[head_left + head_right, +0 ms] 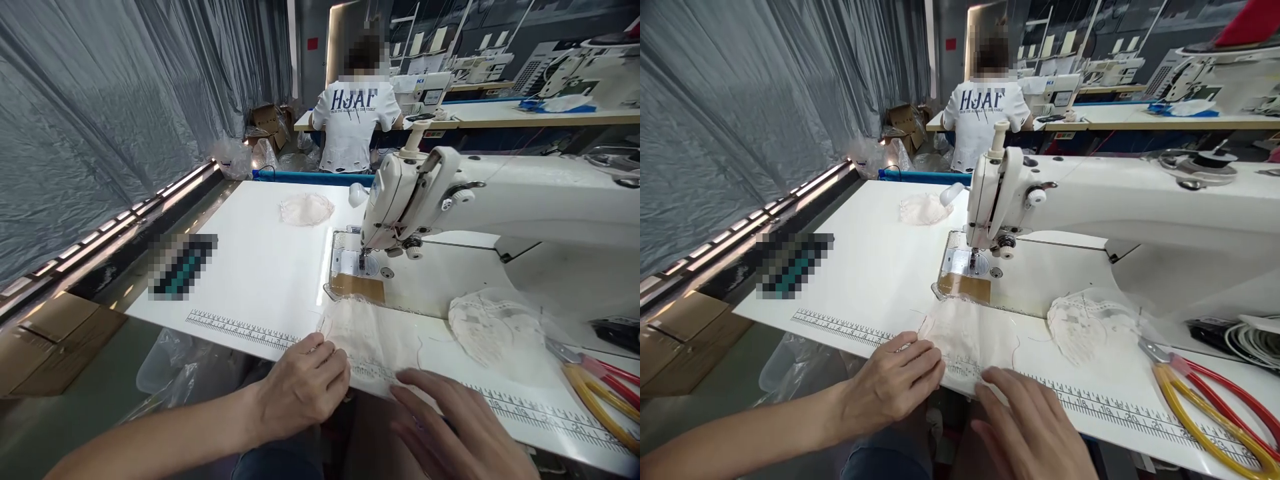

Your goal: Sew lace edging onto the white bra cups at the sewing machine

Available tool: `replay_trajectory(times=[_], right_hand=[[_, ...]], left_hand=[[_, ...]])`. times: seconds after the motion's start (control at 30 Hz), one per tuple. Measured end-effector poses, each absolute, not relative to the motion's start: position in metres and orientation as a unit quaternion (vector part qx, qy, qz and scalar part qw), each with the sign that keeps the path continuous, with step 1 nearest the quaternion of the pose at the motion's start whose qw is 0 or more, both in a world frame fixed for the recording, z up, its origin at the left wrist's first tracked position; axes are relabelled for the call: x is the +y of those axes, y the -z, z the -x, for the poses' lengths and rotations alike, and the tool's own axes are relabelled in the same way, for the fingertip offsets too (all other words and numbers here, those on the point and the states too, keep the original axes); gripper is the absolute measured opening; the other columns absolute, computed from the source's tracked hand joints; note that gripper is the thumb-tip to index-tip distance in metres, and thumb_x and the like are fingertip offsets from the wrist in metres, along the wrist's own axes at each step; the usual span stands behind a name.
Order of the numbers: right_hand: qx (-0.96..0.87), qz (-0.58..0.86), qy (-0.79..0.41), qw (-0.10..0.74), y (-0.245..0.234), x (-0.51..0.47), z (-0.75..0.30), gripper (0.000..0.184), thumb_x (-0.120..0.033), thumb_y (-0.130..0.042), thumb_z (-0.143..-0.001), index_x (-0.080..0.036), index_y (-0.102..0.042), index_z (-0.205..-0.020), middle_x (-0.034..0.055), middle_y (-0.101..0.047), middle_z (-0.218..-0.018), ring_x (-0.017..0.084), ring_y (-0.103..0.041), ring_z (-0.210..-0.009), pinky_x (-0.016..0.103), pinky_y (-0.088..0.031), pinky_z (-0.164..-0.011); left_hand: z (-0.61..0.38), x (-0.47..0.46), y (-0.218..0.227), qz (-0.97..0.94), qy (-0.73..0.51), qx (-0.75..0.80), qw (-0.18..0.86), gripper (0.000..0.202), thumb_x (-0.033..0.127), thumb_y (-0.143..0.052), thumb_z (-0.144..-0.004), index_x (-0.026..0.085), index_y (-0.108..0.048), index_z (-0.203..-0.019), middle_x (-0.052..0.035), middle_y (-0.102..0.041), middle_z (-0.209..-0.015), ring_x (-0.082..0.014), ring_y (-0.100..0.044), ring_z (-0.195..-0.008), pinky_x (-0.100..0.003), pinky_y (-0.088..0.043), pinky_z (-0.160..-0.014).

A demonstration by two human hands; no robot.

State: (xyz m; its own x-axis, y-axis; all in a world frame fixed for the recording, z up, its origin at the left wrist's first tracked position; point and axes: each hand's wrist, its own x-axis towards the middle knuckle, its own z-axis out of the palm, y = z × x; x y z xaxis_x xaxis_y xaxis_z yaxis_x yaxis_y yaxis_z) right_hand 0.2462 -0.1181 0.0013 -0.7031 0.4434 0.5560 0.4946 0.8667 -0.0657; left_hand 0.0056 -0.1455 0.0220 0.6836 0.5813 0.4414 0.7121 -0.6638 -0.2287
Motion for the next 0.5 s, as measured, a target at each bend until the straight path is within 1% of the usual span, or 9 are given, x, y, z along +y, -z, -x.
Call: replay_trajectory(times=[0.1, 0.2, 0.3, 0.43, 0.5], right_hand=[[-0.923, 0.245, 0.016, 0.298, 0.0, -0.112, -0.219, 0.021, -0.023, -0.044, -0.095, -0.016, -0.061, -0.105, 0.0099, -0.067, -0.1, 0.021, -0.061, -0.092, 0.033, -0.045, -0.079], [-0.911, 0.243, -0.014, 0.331, 0.01, -0.109, -0.211, 0.018, -0.019, -0.047, -0.094, -0.015, -0.063, -0.1, 0.0085, -0.069, -0.097, 0.02, -0.061, -0.09, 0.033, -0.043, -0.08], [-0.903, 0.246, -0.026, 0.352, 0.019, -0.111, -0.213, 0.02, -0.016, -0.047, -0.094, -0.016, -0.065, -0.103, 0.0072, -0.071, -0.098, 0.02, -0.061, -0.091, 0.034, -0.041, -0.081], [-0.906, 0.254, -0.021, 0.338, 0.025, -0.115, -0.218, 0.022, -0.016, -0.052, -0.093, -0.019, -0.065, -0.11, 0.0067, -0.071, -0.105, 0.021, -0.061, -0.094, 0.035, -0.039, -0.082], [-0.909, 0.257, -0.024, 0.328, 0.027, -0.115, -0.219, 0.023, -0.018, -0.05, -0.094, -0.02, -0.064, -0.112, 0.0063, -0.07, -0.107, 0.021, -0.061, -0.095, 0.036, -0.038, -0.082]], left_hand=[[-0.006, -0.146, -0.021, 0.897, 0.16, -0.364, 0.195, 0.01, 0.006, -0.052, -0.085, 0.009, -0.061, -0.085, -0.0062, -0.064, -0.082, -0.0156, -0.06, -0.08, -0.03, -0.049, -0.071], [-0.004, -0.146, -0.021, 0.897, 0.16, -0.364, 0.192, 0.01, 0.006, -0.051, -0.086, 0.008, -0.061, -0.087, -0.0069, -0.064, -0.085, -0.016, -0.06, -0.082, -0.031, -0.049, -0.072], [-0.002, -0.146, -0.022, 0.898, 0.167, -0.357, 0.193, 0.011, 0.004, -0.05, -0.086, 0.008, -0.06, -0.087, -0.0076, -0.064, -0.085, -0.0161, -0.06, -0.084, -0.031, -0.049, -0.072], [0.003, -0.147, -0.024, 0.893, 0.178, -0.362, 0.201, 0.013, 0.002, -0.051, -0.084, 0.009, -0.061, -0.08, -0.0083, -0.065, -0.084, -0.0179, -0.061, -0.088, -0.032, -0.049, -0.075], [0.005, -0.149, -0.024, 0.892, 0.178, -0.363, 0.201, 0.014, 0.001, -0.052, -0.083, 0.01, -0.061, -0.077, -0.008, -0.065, -0.083, -0.0188, -0.06, -0.09, -0.033, -0.049, -0.077]])
